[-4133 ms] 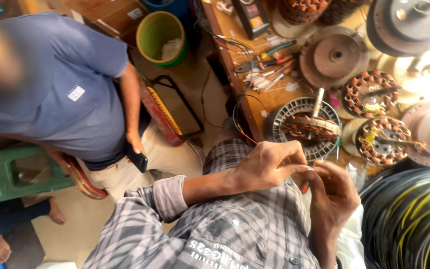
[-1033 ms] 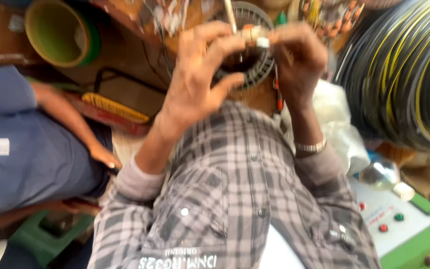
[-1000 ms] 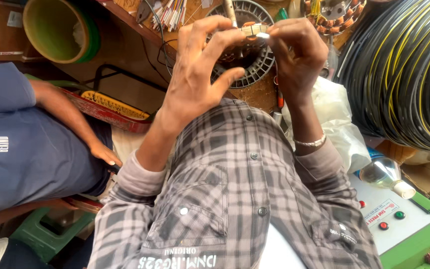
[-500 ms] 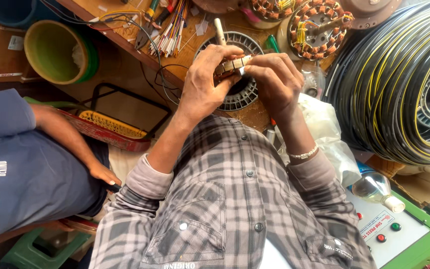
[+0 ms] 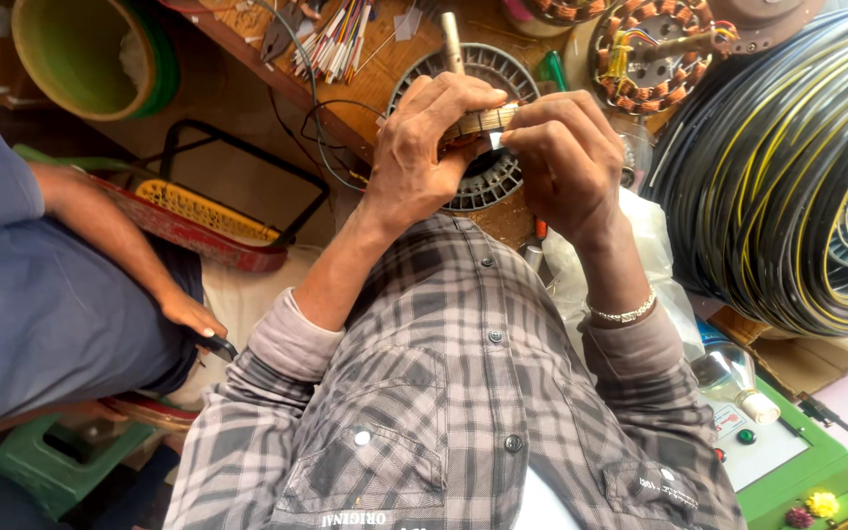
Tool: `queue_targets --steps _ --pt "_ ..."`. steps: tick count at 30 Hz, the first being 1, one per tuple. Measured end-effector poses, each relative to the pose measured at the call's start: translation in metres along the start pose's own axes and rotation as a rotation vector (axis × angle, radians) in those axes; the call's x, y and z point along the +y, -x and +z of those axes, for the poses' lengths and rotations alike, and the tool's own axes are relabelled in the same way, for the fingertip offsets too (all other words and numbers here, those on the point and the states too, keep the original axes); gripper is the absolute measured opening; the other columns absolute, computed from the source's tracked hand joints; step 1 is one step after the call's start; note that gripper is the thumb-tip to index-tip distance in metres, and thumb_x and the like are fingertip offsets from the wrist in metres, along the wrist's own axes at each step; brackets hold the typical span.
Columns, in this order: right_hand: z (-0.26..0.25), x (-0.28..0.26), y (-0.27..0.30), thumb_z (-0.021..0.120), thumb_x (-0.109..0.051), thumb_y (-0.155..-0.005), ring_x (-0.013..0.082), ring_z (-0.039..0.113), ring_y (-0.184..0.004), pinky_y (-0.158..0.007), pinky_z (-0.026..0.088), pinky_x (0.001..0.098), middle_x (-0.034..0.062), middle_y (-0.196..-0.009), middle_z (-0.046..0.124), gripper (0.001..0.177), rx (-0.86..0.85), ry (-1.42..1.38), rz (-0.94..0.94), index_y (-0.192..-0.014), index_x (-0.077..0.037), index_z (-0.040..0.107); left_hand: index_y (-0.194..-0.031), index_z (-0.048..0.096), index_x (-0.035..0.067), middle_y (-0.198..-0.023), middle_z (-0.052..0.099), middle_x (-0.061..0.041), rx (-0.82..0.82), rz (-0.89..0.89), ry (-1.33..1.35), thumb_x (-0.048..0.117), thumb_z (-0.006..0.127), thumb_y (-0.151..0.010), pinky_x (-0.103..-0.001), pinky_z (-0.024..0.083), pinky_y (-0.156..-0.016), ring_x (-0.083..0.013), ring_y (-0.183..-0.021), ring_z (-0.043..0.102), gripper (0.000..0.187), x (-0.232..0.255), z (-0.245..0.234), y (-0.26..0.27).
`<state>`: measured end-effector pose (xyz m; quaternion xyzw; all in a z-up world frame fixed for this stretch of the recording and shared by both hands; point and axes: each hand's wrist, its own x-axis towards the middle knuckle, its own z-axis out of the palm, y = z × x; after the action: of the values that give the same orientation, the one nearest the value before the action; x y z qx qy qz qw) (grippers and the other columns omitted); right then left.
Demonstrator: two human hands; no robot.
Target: The person uses a screwdriver to adjust a motor stator and repeatedly cuts and applies small white insulating pieces to the copper windings. The person works at a cluttered workbench with various tools and electrical parts visible.
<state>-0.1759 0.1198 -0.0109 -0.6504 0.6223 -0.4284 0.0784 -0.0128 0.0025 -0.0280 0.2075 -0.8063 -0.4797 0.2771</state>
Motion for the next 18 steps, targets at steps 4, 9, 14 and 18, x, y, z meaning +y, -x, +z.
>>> queue_targets --steps 4,9,14,18 --pt "0.002 -0.005 0.0 0.076 0.012 -0.092 0.028 0.068 -0.098 -0.084 0.056 0.0377 0.0103 -0.101 0.07 0.019 0.021 0.033 0.039 -0.099 -0.003 0.066 -0.123 0.067 0.011 -0.121 0.07 -0.001 0.006 -0.003 0.007 -0.005 0.075 -0.084 -0.036 0.052 -0.1 -0.0235 -0.109 0.064 0.043 0.0 -0.001 0.001" --pt "0.003 -0.021 0.001 0.08 0.011 -0.094 0.0275 0.07 -0.103 -0.084 0.057 0.0349 0.0102 -0.104 0.071 0.02 0.055 0.112 0.086 -0.104 -0.003 0.069 -0.124 0.066 0.012 -0.122 0.07 -0.001 0.017 0.001 -0.024 0.0 0.077 -0.088 -0.037 0.053 -0.1 -0.0235 -0.109 0.064 0.04 -0.002 0.002 0.002" --pt "0.006 -0.027 -0.001 0.08 0.009 -0.094 0.0275 0.071 -0.102 -0.087 0.058 0.0362 0.0099 -0.102 0.071 0.019 0.06 0.117 0.094 -0.103 -0.003 0.069 -0.133 0.065 0.013 -0.13 0.07 -0.004 -0.042 0.003 0.011 0.013 0.082 -0.089 -0.037 0.053 -0.106 -0.0251 -0.117 0.065 0.048 -0.006 -0.006 0.005" --pt "0.004 -0.025 0.001 0.081 0.008 -0.096 0.0262 0.072 -0.102 -0.084 0.058 0.0337 0.0088 -0.103 0.073 0.018 0.053 0.058 0.12 -0.104 -0.003 0.07 -0.147 0.058 0.012 -0.132 0.073 -0.004 -0.144 -0.195 0.276 0.015 0.072 -0.098 -0.036 0.051 -0.113 -0.0223 -0.121 0.066 0.051 -0.011 -0.021 0.008"
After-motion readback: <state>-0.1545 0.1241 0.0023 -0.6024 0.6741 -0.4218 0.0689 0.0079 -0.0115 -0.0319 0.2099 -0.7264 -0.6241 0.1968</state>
